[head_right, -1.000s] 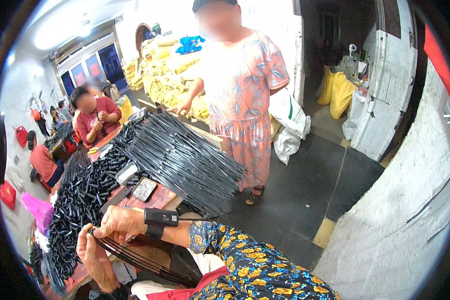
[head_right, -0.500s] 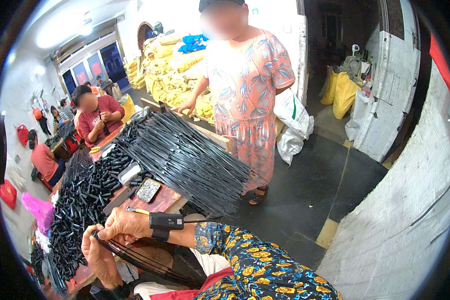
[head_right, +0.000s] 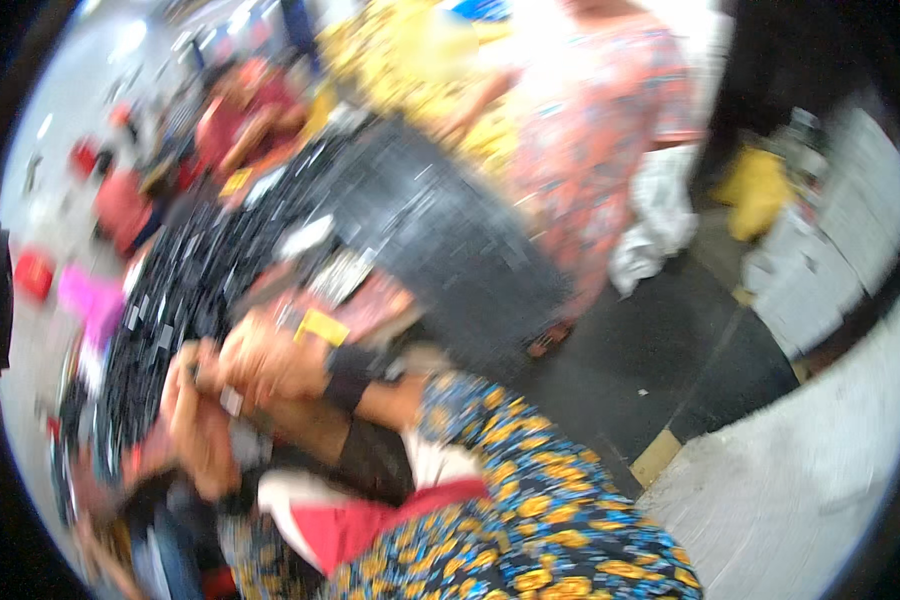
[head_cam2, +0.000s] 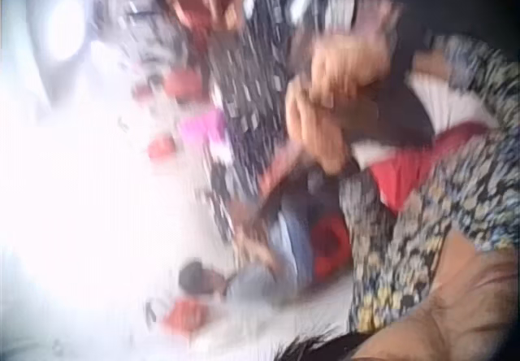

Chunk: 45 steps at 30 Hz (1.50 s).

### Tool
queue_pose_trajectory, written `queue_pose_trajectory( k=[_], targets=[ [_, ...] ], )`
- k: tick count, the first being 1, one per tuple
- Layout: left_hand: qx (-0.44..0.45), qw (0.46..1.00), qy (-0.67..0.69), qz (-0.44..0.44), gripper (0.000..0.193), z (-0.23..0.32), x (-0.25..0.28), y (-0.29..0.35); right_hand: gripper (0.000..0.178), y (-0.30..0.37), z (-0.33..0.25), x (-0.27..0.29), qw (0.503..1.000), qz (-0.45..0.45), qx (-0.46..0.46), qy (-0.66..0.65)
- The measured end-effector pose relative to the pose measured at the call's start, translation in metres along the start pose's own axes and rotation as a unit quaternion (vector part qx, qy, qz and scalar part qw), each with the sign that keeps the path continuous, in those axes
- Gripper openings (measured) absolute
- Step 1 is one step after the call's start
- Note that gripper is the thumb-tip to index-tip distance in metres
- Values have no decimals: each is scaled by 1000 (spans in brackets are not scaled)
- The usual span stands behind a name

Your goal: Assembling and trimming black umbrella frame rods using pliers.

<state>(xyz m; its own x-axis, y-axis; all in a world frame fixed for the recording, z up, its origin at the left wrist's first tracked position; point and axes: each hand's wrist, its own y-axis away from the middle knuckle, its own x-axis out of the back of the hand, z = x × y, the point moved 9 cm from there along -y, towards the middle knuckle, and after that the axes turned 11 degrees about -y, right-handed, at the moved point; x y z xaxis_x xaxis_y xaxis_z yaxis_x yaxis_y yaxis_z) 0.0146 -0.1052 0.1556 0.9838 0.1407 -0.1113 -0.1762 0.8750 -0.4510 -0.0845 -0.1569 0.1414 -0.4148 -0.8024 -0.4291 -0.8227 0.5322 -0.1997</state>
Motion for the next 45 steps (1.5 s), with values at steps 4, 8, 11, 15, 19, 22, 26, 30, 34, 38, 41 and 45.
queue_pose_trajectory(
  k=[4,8,11,15,19,22,26,30,34,38,41,45],
  targets=[
    [-11,998,64,-23,28,-3,-10,-19,34,-7,-7,15,998,41,21,33],
    [-10,993,112,-22,26,-5,2,-15,32,-24,12,14,999,23,25,22],
    [0,992,124,-14,27,-8,12,-13,30,-29,18,9,1000,13,20,15],
    [7,992,122,-16,27,-11,12,-16,28,-27,17,8,1000,23,17,-3],
    [7,990,136,-22,27,-14,13,-16,27,-22,16,4,997,-1,13,-77],
    [8,989,142,-27,27,-12,10,-15,25,-22,15,1,995,-38,14,-91],
    [6,995,99,2,26,-10,15,-11,26,-22,16,6,999,15,41,-19],
    [3,996,86,22,24,-11,15,-12,25,-18,15,5,998,32,49,-28],
    [14,994,105,28,25,-12,16,-10,28,-16,8,5,996,67,54,25],
    [12,993,113,18,29,-13,16,-11,29,-19,10,10,995,77,60,33],
    [6,996,86,20,29,-12,18,-12,29,-22,11,11,995,74,62,15],
    [11,997,82,7,29,-12,15,-11,29,-21,12,16,996,69,50,24]
  ],
)
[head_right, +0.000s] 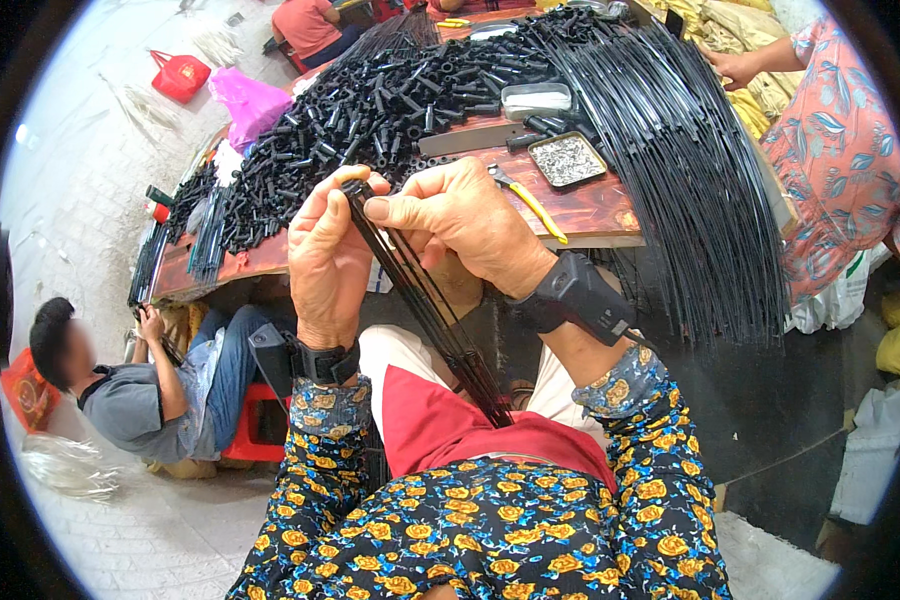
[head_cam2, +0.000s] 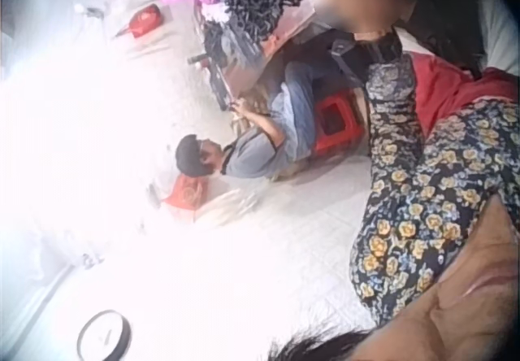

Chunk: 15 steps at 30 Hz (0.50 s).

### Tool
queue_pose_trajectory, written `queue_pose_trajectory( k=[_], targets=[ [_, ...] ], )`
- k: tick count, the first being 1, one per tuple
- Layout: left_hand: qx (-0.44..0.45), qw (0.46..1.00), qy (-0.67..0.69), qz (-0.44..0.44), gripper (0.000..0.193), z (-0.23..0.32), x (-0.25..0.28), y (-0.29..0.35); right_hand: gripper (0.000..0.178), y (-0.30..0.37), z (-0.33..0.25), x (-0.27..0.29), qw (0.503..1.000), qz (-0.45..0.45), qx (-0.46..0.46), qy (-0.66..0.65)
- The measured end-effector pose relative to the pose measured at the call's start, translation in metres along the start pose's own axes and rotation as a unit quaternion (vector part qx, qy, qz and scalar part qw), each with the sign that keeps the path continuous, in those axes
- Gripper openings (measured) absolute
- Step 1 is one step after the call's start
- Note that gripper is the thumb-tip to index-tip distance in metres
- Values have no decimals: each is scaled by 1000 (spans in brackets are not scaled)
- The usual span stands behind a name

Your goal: Assembling and trimming black umbrella frame rods using pliers.

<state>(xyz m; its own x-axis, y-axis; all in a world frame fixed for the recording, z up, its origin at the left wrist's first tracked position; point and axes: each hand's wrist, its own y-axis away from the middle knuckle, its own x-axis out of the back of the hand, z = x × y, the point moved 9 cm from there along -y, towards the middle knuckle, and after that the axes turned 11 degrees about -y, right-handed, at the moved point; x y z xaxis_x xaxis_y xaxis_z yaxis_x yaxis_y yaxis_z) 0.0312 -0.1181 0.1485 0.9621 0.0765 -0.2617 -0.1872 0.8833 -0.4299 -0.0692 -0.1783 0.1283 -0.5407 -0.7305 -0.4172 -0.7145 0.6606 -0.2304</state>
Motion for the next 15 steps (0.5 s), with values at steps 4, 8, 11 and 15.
queue_pose_trajectory(
  k=[4,8,11,15],
  targets=[
    [-3,1000,-26,4,28,4,-4,4,31,0,-5,-2,999,-25,-32,26],
    [-1,998,-55,20,28,4,-4,6,32,0,-4,0,997,-25,-45,50],
    [18,999,-19,-34,33,5,-12,5,28,-1,-3,-4,995,-71,-56,34],
    [4,999,4,-50,38,2,-11,2,23,-1,-6,-11,996,-74,-48,12]
  ],
)
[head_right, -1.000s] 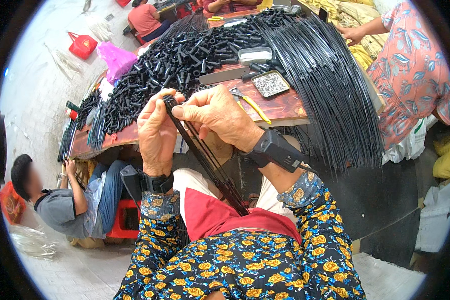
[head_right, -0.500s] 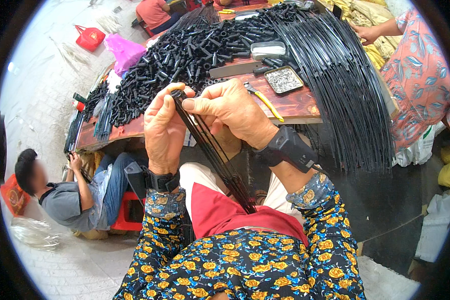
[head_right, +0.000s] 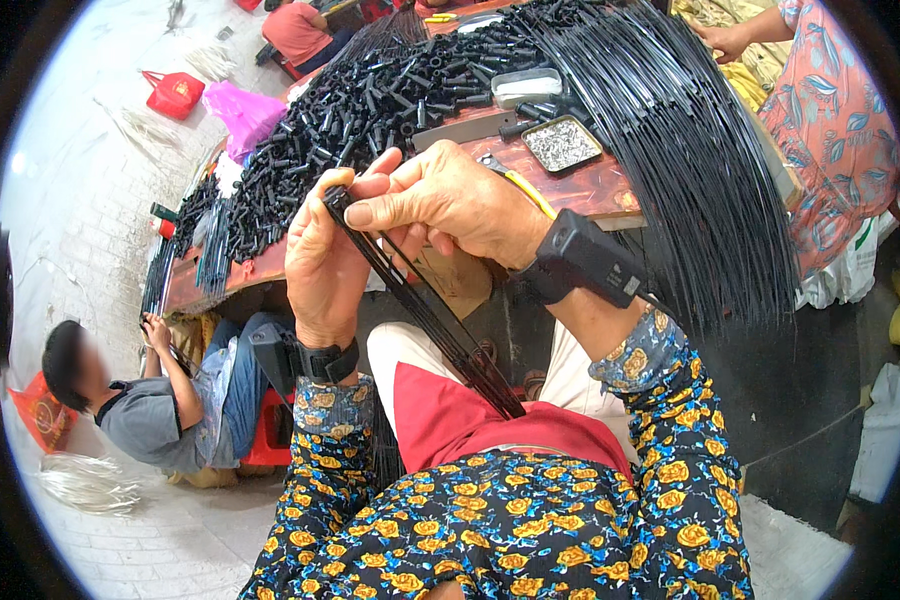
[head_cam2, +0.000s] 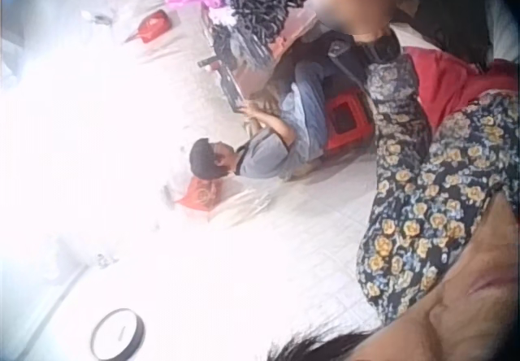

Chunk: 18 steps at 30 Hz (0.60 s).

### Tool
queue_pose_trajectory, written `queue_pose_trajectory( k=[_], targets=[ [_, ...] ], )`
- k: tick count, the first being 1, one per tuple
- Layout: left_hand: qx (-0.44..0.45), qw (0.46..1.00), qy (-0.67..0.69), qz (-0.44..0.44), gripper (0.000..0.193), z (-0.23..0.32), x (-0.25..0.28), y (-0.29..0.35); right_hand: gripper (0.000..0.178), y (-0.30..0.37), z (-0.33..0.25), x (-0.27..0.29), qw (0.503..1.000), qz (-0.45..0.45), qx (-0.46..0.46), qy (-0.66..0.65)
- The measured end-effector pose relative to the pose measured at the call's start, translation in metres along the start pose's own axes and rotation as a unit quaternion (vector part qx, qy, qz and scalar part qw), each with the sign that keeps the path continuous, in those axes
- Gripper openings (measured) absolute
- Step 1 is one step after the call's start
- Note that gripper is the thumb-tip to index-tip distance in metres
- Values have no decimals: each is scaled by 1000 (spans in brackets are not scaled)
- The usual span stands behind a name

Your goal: Assembling and trimming black umbrella frame rods using pliers.

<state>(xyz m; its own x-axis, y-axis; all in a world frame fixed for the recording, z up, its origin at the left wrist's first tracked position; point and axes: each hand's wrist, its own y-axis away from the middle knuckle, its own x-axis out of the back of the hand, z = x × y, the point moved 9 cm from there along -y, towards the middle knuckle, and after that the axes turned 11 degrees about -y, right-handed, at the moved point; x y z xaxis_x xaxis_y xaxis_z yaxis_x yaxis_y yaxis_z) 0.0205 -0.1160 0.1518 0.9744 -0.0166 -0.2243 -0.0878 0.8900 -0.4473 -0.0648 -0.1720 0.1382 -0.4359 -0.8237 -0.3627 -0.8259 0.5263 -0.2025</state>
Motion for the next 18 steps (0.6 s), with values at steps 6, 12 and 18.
queue_pose_trajectory(
  k=[6,12,18],
  targets=[
    [-1,994,64,-90,43,-2,-18,-7,21,2,-2,-13,988,-91,-32,-119],
    [36,999,14,34,37,18,-30,5,18,25,-4,-13,989,10,17,-149],
    [5,999,4,54,33,21,-16,9,26,25,-7,-7,988,70,91,-100]
  ],
)
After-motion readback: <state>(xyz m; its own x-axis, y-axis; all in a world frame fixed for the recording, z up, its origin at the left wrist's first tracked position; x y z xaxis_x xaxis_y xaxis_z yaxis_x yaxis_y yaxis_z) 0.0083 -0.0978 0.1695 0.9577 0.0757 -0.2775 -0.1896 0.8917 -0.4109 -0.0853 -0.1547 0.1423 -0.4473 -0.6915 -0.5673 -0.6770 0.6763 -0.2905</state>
